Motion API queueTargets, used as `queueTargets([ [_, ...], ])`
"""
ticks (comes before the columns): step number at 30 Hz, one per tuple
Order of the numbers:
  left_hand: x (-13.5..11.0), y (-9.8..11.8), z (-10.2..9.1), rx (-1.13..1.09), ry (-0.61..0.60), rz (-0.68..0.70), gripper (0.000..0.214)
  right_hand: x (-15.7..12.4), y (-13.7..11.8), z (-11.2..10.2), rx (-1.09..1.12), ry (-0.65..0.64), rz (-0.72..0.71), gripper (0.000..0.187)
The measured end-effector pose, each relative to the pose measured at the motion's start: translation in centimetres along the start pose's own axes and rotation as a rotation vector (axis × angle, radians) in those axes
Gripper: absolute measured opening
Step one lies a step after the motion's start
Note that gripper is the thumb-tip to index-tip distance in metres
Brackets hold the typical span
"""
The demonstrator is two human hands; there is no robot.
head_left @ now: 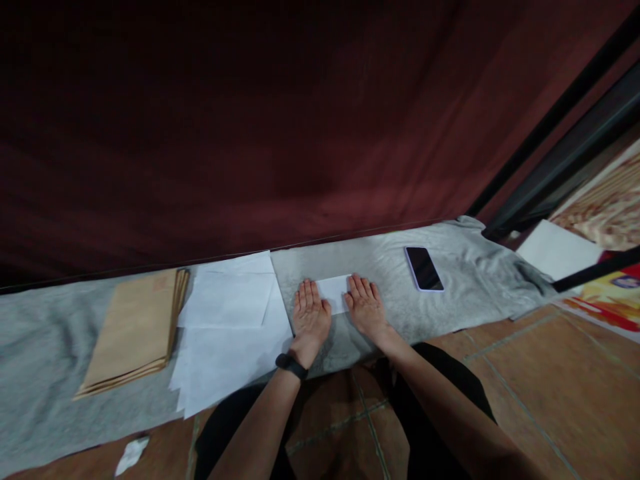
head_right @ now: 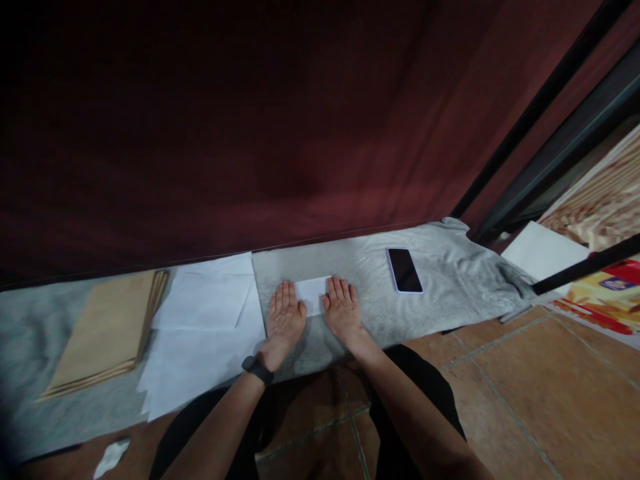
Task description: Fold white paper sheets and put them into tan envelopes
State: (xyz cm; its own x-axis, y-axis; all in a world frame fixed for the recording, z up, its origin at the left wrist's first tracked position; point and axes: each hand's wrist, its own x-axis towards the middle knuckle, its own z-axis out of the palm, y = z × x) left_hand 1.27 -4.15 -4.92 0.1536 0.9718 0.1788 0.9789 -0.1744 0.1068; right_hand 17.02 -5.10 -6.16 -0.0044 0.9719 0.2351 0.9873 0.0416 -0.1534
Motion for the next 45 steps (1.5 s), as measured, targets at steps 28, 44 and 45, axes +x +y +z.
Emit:
queueTargets([
  [28, -3.7, 1.5, 0.4, -0.085, -0.058, 0.207, 0.06, -2.9, -0.6, -1.9, 0.177, -0.174, -0.28, 0.057],
  [44, -4.4, 1.7, -1.5, -0.047, -0.091, 0.016, 0.073, -4.5, 0.8, -1.5, -0.016, -0.067, -0.108, 0.062],
  [45, -4.4, 1.7, -1.5, -0.044, -0.091, 0.013, 0.074, -4.5, 0.9, -1.6, -0.025, -0.068, -0.098, 0.063],
])
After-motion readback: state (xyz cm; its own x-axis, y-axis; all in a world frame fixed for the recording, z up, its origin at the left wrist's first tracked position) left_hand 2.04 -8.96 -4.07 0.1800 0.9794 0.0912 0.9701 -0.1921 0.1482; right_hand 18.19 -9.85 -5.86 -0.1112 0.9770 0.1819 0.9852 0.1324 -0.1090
